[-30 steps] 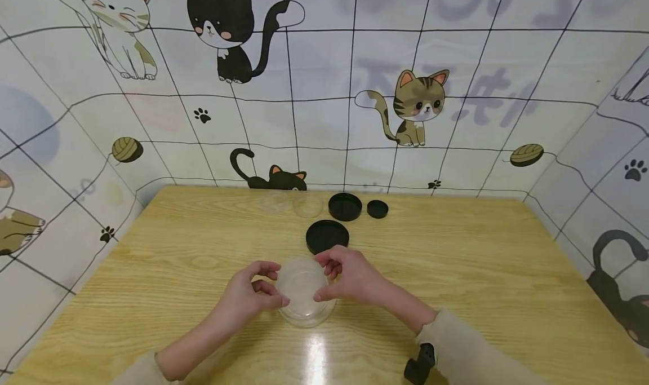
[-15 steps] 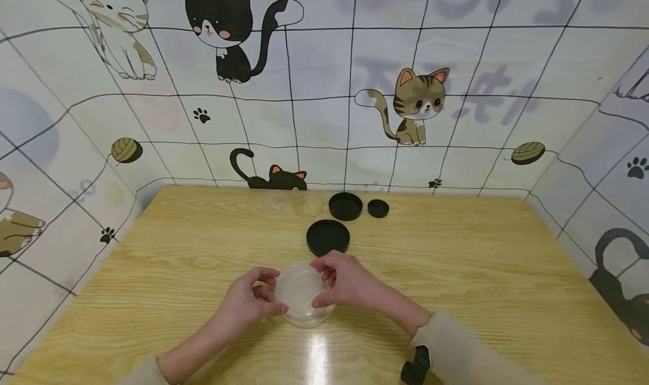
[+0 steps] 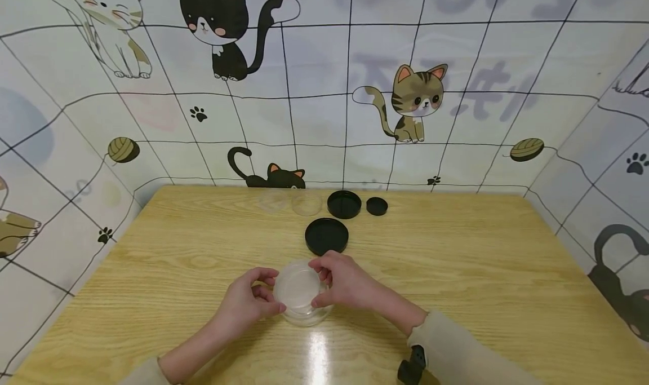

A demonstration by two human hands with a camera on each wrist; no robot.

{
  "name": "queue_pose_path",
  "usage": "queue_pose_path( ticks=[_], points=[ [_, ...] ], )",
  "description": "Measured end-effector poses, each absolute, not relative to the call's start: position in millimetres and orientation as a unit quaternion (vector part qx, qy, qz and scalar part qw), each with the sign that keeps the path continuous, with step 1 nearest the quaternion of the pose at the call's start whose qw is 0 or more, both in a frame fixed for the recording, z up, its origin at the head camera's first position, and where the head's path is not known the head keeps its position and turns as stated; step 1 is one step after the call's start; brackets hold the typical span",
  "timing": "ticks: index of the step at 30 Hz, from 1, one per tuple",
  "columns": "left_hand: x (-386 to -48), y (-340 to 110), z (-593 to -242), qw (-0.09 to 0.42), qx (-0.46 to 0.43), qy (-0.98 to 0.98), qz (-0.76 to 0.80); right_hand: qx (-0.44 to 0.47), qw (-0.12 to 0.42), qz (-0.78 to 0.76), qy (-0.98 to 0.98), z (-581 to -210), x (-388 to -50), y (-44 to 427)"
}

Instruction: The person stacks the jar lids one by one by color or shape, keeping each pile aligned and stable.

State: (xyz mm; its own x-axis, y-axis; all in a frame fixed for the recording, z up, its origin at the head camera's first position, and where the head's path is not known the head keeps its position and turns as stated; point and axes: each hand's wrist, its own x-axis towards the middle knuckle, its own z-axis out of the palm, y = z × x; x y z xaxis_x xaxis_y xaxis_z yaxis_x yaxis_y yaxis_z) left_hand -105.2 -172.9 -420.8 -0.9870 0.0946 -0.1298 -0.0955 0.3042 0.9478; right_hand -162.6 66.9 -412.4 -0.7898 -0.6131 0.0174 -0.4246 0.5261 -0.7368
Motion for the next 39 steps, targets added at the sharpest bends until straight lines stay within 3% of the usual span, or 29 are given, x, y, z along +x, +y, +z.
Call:
queue_pose_path(
  ticks=[26,39],
  points=[
    [-107.1,-171.4,-421.3,0.078,-0.009,0.815,0.575,-0.299,0.143,-0.439,0.835,-418.5,-166.4,71.9],
    [-112.1,-177.1,-411.4,0.071,0.005,0.810,0.582,-0.288,0.175,-0.551,0.763,-411.0,-169.2,86.8]
  ],
)
